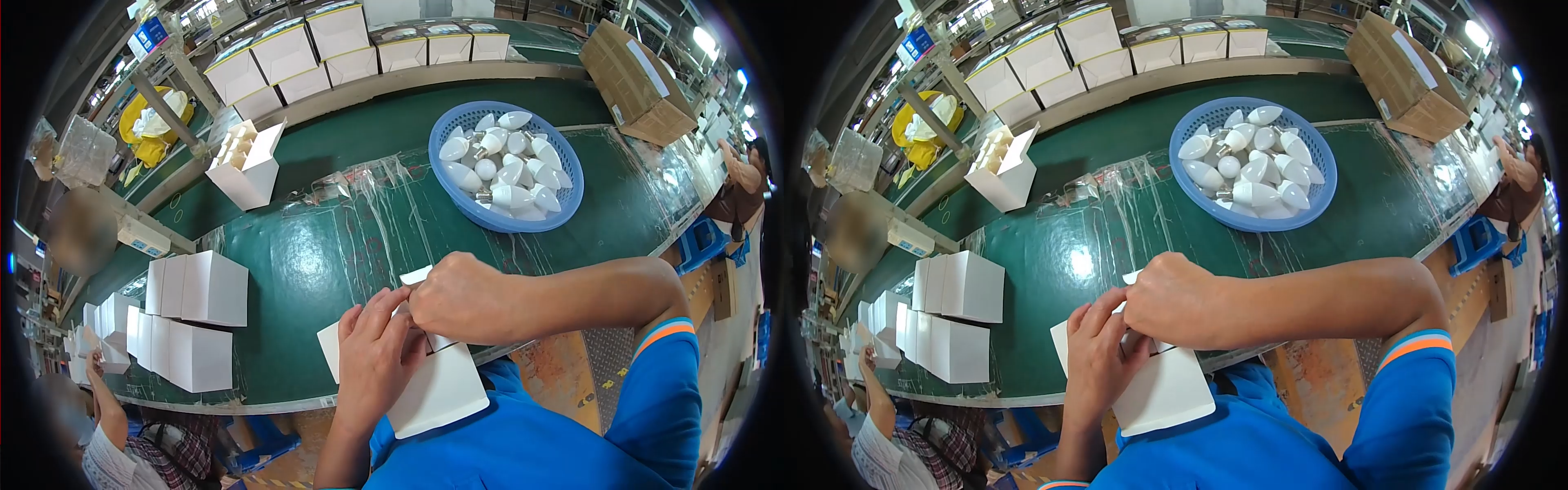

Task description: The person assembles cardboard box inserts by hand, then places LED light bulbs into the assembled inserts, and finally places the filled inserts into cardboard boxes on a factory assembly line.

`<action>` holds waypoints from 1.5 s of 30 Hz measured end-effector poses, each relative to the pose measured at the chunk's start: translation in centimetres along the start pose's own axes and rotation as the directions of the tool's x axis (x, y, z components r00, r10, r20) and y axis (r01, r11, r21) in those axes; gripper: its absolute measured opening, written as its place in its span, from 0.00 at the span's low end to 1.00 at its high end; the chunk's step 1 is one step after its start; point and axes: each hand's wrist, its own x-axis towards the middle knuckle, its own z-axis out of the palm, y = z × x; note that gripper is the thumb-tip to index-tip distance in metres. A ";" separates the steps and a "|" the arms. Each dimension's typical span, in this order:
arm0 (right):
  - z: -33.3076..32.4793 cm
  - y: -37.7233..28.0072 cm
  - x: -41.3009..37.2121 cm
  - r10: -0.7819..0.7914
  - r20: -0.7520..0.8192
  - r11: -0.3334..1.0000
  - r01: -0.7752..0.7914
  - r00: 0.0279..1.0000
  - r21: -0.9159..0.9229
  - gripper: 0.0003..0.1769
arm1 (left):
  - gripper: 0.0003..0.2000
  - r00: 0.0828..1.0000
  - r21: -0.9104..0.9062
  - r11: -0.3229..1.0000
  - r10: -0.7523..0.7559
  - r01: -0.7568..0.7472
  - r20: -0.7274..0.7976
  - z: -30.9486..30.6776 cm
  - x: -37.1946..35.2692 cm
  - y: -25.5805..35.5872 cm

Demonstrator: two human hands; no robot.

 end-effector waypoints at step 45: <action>1.8 -2.8 1.3 -0.059 -0.358 0.998 0.065 0.932 0.004 0.05 | 0.08 0.995 -0.100 0.991 -0.094 0.091 -0.031 0.1 2.1 -4.3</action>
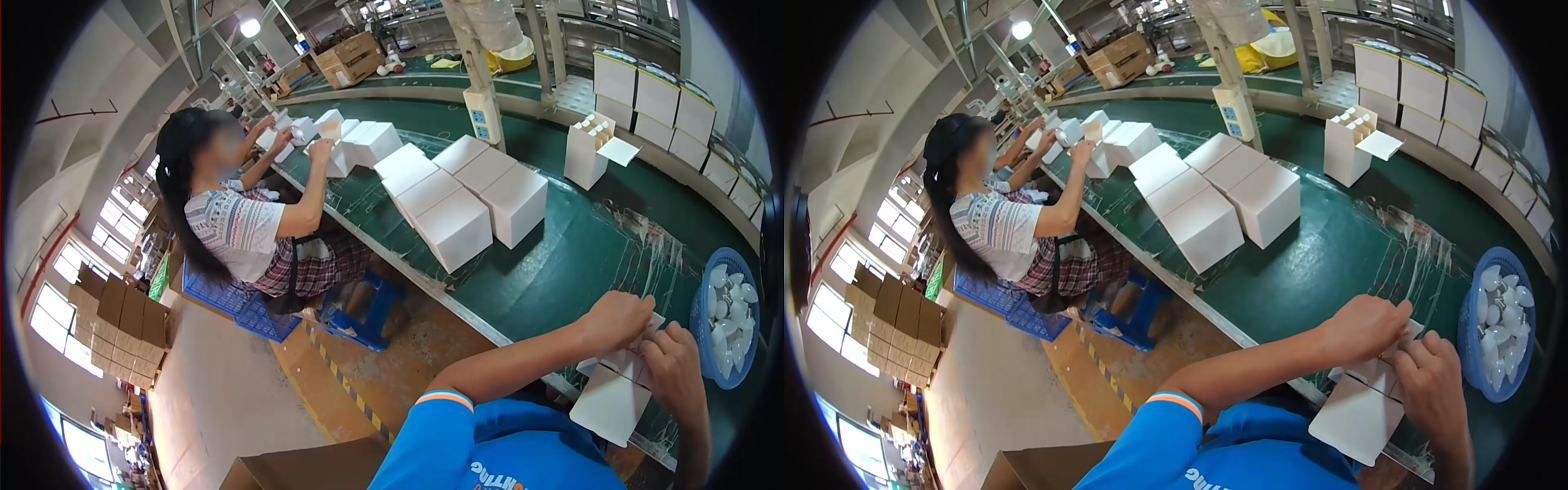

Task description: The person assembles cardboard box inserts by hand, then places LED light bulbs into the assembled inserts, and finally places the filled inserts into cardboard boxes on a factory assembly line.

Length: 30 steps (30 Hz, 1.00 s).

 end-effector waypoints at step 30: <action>0.9 -0.4 -0.7 0.090 0.070 0.965 -0.069 0.993 -0.252 0.07 | 0.10 0.961 0.175 0.947 0.277 -0.269 -0.023 0.0 -3.9 1.4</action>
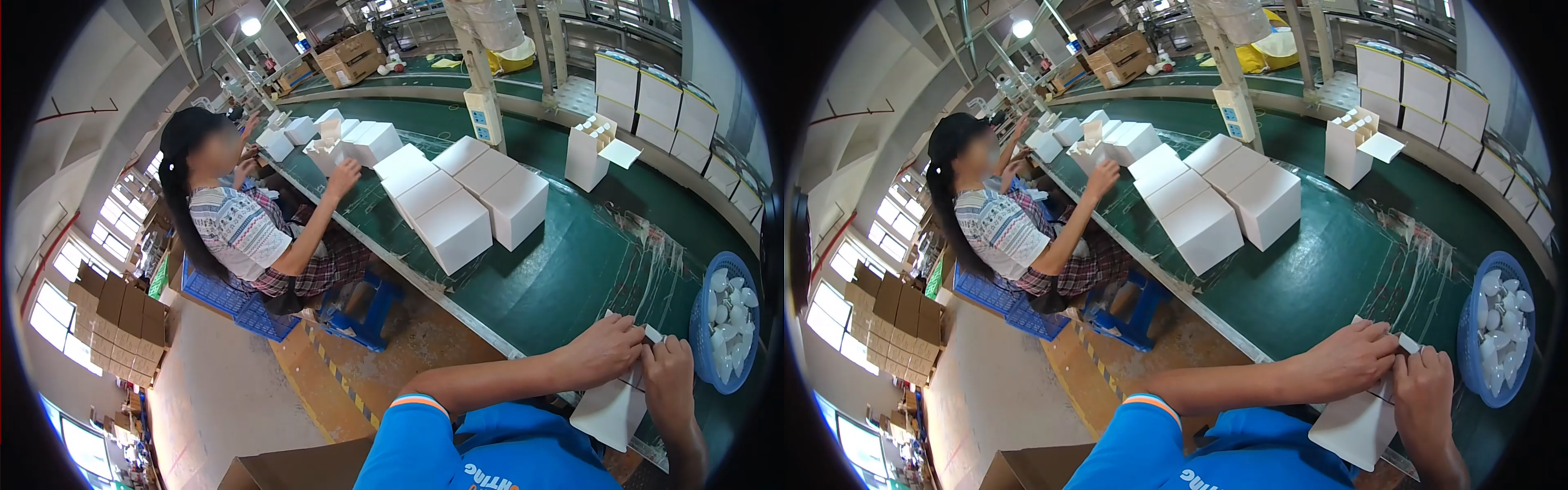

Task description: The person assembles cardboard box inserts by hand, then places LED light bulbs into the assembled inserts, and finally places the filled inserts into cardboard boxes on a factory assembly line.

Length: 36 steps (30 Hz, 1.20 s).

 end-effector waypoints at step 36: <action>0.9 3.2 3.3 -0.039 0.311 0.987 -0.012 0.950 0.160 0.04 | 0.26 0.971 -0.236 0.943 -0.241 0.235 0.004 0.4 -0.4 -1.2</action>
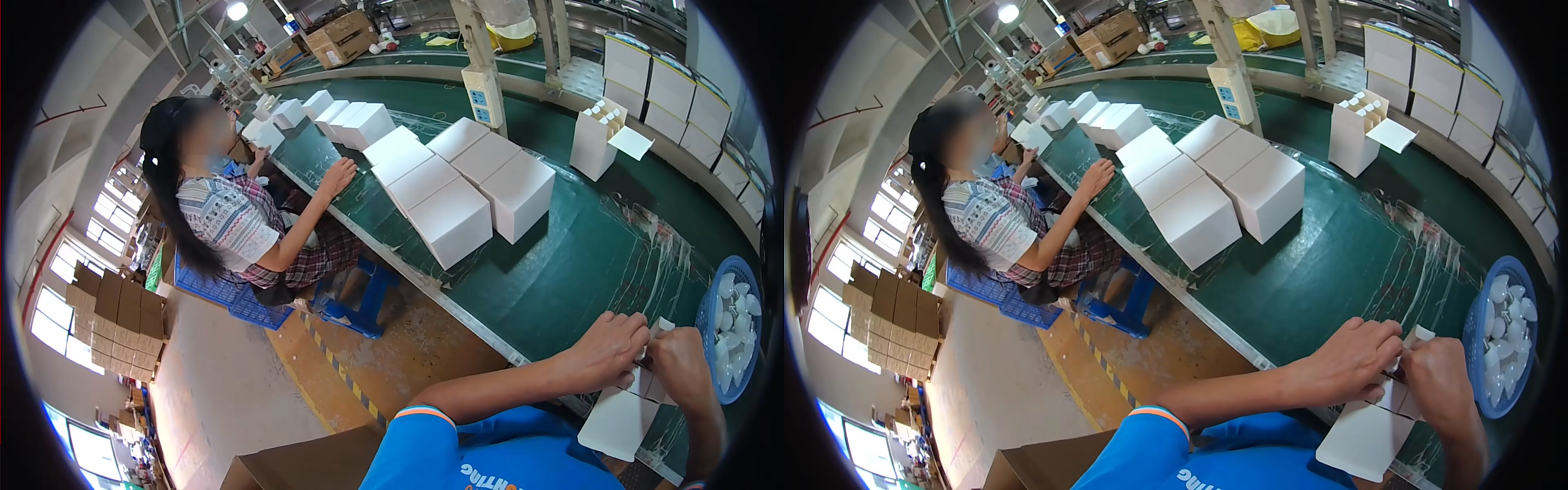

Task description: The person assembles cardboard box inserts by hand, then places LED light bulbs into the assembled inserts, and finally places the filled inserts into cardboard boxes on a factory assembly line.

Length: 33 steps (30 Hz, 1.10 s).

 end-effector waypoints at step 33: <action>-6.4 1.0 -5.2 -0.053 -0.188 0.998 0.061 0.981 0.034 0.16 | 0.27 0.981 0.068 0.997 0.032 -0.046 0.192 -2.5 0.7 0.7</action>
